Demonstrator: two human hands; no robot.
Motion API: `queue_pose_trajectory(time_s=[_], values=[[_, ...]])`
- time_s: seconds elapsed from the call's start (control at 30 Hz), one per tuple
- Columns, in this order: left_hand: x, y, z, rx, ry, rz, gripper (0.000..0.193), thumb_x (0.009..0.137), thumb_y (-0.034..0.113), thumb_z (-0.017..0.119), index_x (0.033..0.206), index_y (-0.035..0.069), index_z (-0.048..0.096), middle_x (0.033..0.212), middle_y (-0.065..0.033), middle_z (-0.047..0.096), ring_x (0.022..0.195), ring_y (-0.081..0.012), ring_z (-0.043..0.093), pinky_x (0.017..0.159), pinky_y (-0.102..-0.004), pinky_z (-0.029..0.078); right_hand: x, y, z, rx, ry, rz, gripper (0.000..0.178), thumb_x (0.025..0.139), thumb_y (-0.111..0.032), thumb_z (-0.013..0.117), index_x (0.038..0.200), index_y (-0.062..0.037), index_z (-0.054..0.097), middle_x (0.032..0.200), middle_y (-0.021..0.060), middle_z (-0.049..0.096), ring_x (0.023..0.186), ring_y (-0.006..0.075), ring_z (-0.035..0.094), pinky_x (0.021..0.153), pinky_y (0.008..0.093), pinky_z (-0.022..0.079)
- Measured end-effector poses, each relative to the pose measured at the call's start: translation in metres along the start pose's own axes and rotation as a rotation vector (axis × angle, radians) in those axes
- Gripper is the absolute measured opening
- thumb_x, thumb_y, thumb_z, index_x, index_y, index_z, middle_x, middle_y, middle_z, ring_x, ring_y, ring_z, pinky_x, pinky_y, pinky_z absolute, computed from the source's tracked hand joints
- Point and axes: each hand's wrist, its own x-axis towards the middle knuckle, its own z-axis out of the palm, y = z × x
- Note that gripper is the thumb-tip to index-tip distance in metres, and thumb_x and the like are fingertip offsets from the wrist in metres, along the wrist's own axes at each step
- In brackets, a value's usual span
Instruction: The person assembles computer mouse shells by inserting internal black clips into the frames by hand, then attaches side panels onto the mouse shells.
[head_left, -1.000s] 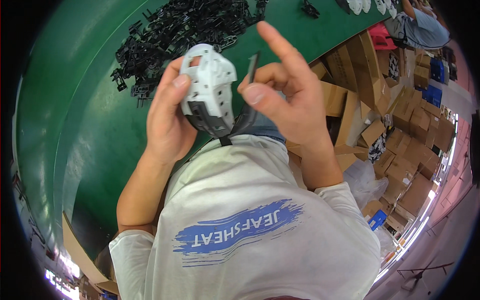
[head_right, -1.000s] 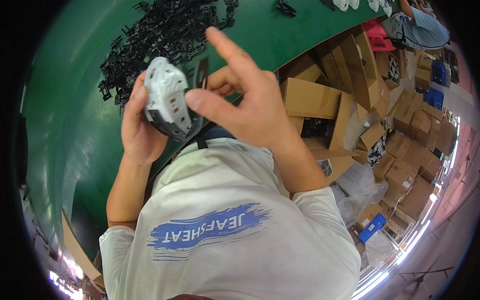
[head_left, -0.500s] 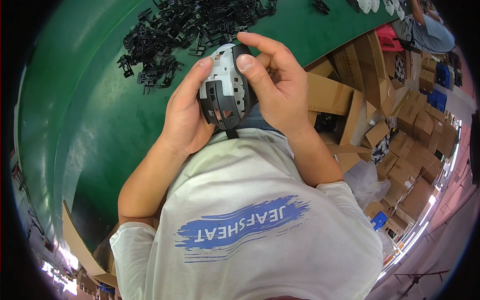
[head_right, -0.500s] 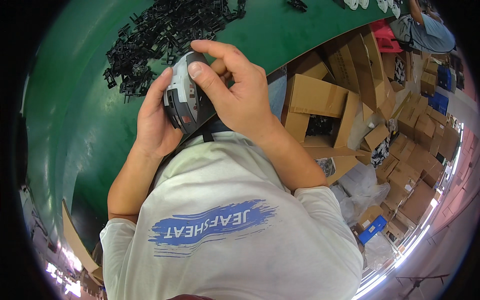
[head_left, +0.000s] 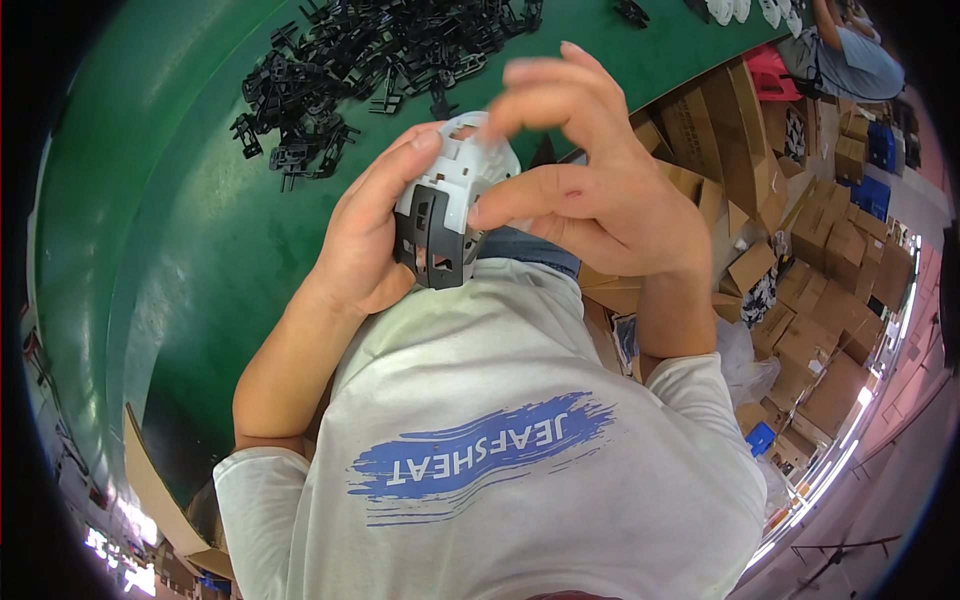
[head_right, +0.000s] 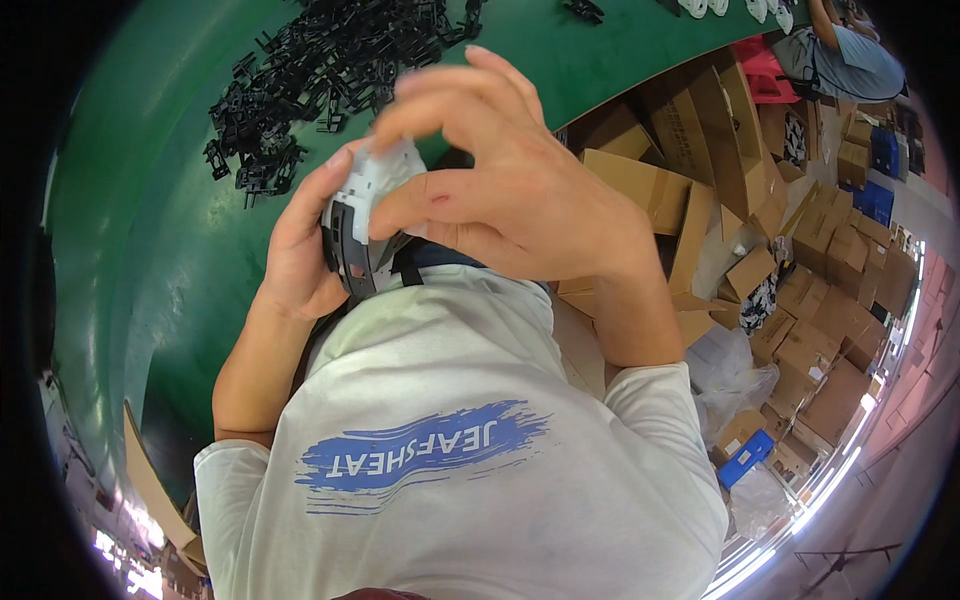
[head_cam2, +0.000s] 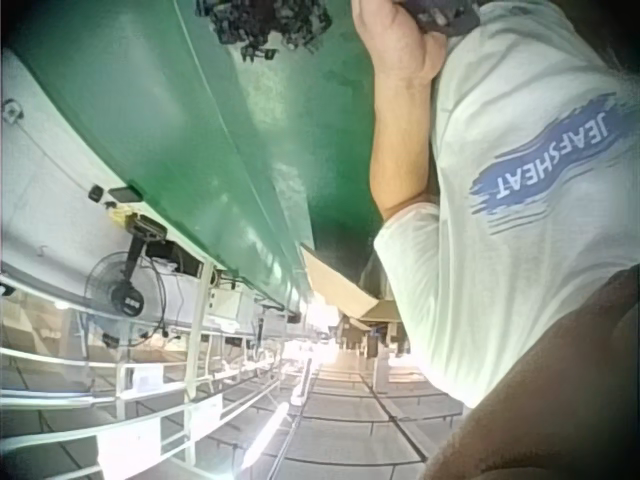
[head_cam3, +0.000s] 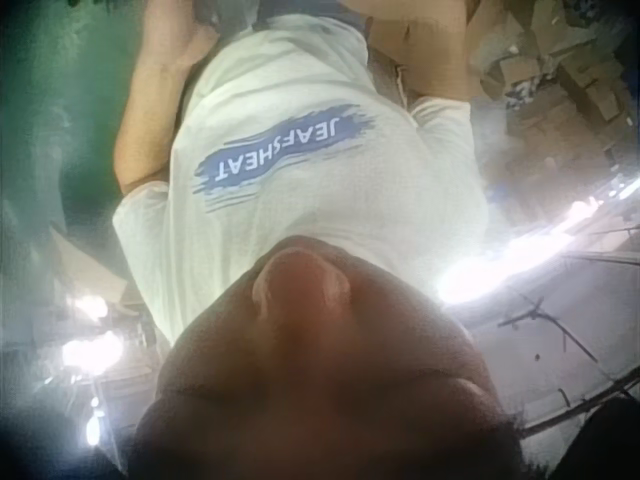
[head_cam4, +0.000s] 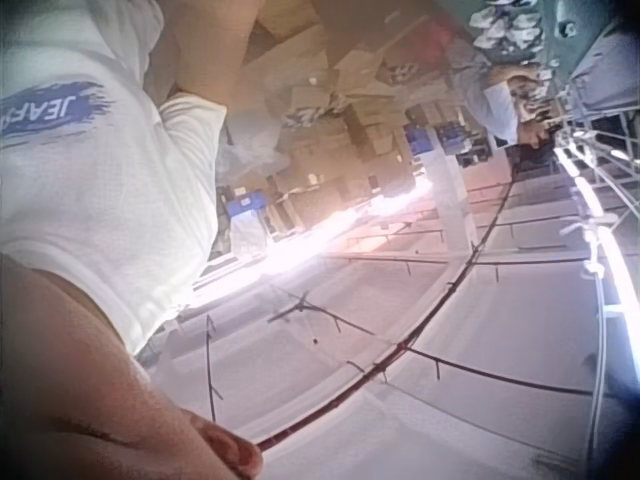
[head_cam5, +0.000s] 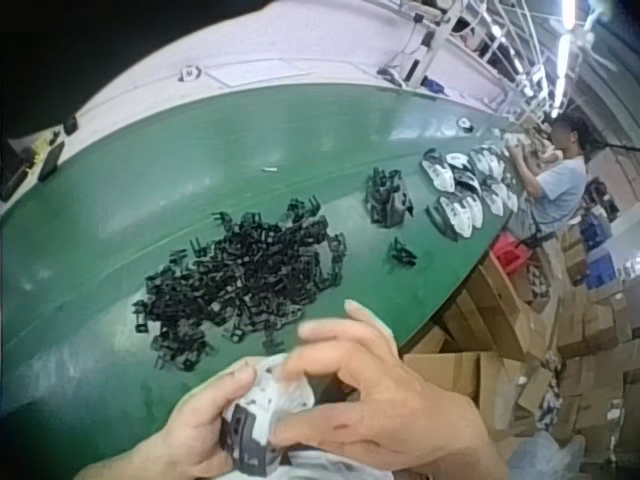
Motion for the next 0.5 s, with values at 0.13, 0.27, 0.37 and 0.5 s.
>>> queue_pose_trajectory(time_s=[0.13,0.27,0.37,0.5], values=[[-0.001,0.003,-0.001,0.156,-0.102,0.12,0.049,0.111,0.037,0.048,0.147,0.003,0.05,0.134,-0.0129,0.066,0.118,-0.0209,0.068,0.101,-0.0363,0.057,-0.007,0.007,0.03,0.21,0.299,0.099,0.056,0.082,-0.031,0.089,0.132,-0.0118,0.071,0.145,0.0146,0.056,0.145,0.0302,0.041,0.12,0.0488,0.033],[-0.004,0.0,0.007,0.157,-0.104,0.192,0.046,0.111,0.035,0.051,0.142,0.001,0.052,0.129,-0.0131,0.067,0.114,-0.0192,0.068,0.098,-0.0352,0.058,-0.023,0.009,0.047,0.31,0.451,0.293,0.088,0.072,-0.031,0.099,0.146,-0.0042,0.06,0.146,0.0128,0.054,0.125,0.0224,0.056,0.105,0.036,0.048],[-0.002,-0.003,0.006,0.084,-0.051,0.18,0.043,0.111,0.032,0.052,0.14,0.001,0.053,0.126,-0.0136,0.068,0.111,-0.019,0.07,0.096,-0.0346,0.059,-0.024,0.003,0.054,0.485,0.514,0.37,0.069,0.072,-0.018,0.099,0.134,-0.0067,0.071,0.141,0.013,0.061,0.098,0.017,0.068,0.084,0.0297,0.058],[0.001,-0.007,0.001,-0.014,-0.007,0.164,0.042,0.111,0.033,0.051,0.14,0.003,0.054,0.13,-0.0132,0.068,0.117,-0.0222,0.069,0.102,-0.0388,0.058,-0.018,-0.005,0.047,0.341,0.451,0.279,0.055,0.079,-0.015,0.094,0.129,-0.0045,0.074,0.135,0.0137,0.065,0.103,0.0196,0.071,0.084,0.0305,0.06]])
